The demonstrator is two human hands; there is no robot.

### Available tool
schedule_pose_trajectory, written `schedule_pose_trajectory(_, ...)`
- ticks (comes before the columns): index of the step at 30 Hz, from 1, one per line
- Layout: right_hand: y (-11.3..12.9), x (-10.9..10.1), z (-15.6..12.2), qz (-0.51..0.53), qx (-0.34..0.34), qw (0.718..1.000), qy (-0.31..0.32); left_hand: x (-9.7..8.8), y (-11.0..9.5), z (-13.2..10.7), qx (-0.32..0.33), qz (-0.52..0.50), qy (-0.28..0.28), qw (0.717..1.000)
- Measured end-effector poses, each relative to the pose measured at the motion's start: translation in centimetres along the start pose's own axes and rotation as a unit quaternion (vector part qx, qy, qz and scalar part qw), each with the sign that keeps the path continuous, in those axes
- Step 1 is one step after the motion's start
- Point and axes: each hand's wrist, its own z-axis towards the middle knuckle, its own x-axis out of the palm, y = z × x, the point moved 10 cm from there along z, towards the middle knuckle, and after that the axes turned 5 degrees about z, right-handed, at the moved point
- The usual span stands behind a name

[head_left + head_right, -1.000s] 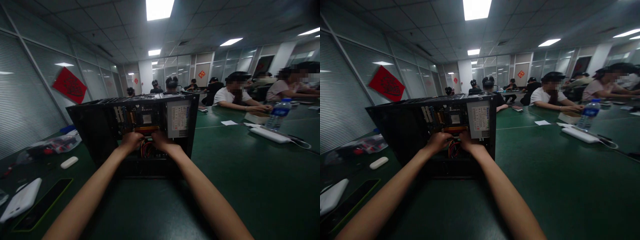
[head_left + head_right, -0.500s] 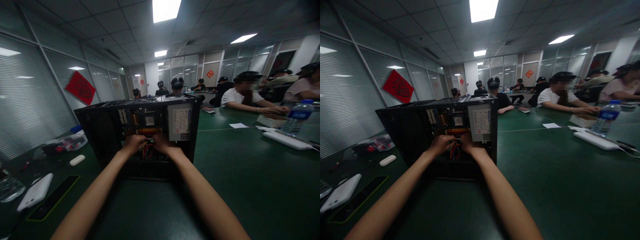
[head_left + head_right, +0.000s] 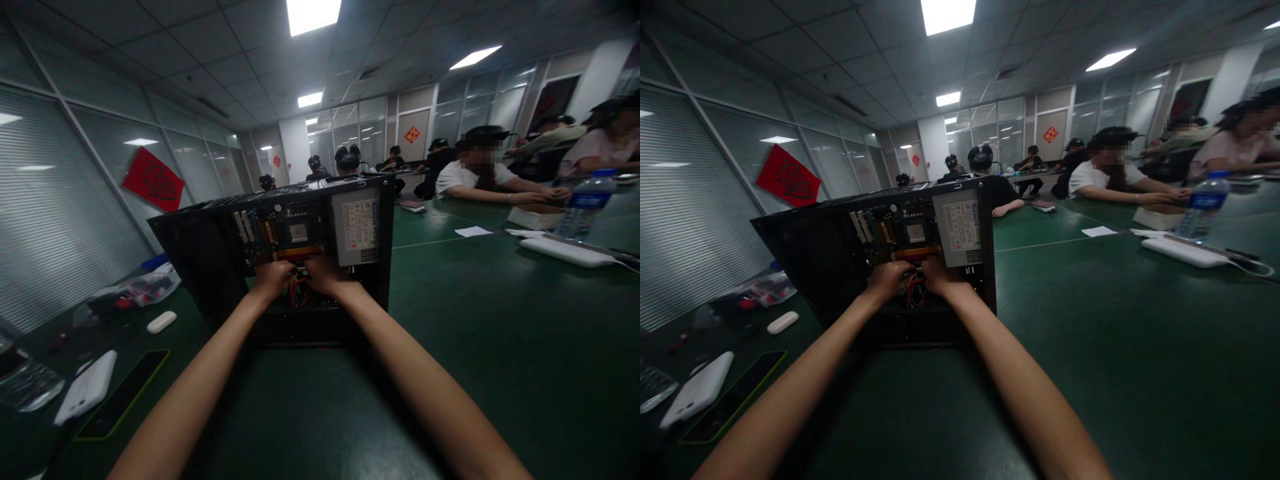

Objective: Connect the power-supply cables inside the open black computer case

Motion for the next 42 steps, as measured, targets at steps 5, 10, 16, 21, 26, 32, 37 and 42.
schedule_pose_trajectory(5, 0.9, -0.5, -0.7, -0.017, -0.021, 0.999, -0.027, 0.1, 0.3, 0.0, -0.012, 0.0, -0.003, 1.0)
schedule_pose_trajectory(10, 1.5, -0.8, -1.5, -0.049, -0.046, 0.996, -0.058, 0.2, 0.5, 0.0, -0.019, -0.003, 0.0, 1.0)
schedule_pose_trajectory(16, 2.2, -0.8, -1.5, -0.091, -0.073, 0.991, -0.07, -0.4, 0.3, -0.1, -0.02, -0.01, -0.005, 1.0)
schedule_pose_trajectory(21, 1.8, 0.0, -0.9, -0.081, -0.055, 0.994, -0.041, -0.5, 0.6, -0.2, -0.033, -0.005, -0.001, 0.999)
schedule_pose_trajectory(26, 1.1, 0.6, -0.2, -0.073, -0.045, 0.995, -0.05, -0.3, 0.6, -0.1, -0.027, -0.012, 0.007, 1.0)
schedule_pose_trajectory(32, 0.3, 1.2, 0.8, -0.054, -0.056, 0.995, -0.057, 0.3, 0.8, 0.1, -0.038, -0.026, 0.006, 0.999)
schedule_pose_trajectory(37, 0.3, 1.5, 0.9, -0.054, -0.064, 0.995, -0.052, 1.0, 1.5, 0.1, -0.062, -0.051, 0.007, 0.997)
schedule_pose_trajectory(42, 0.7, 1.2, 0.7, -0.055, -0.057, 0.996, -0.051, 0.7, 1.8, -0.2, -0.074, -0.084, -0.003, 0.994)
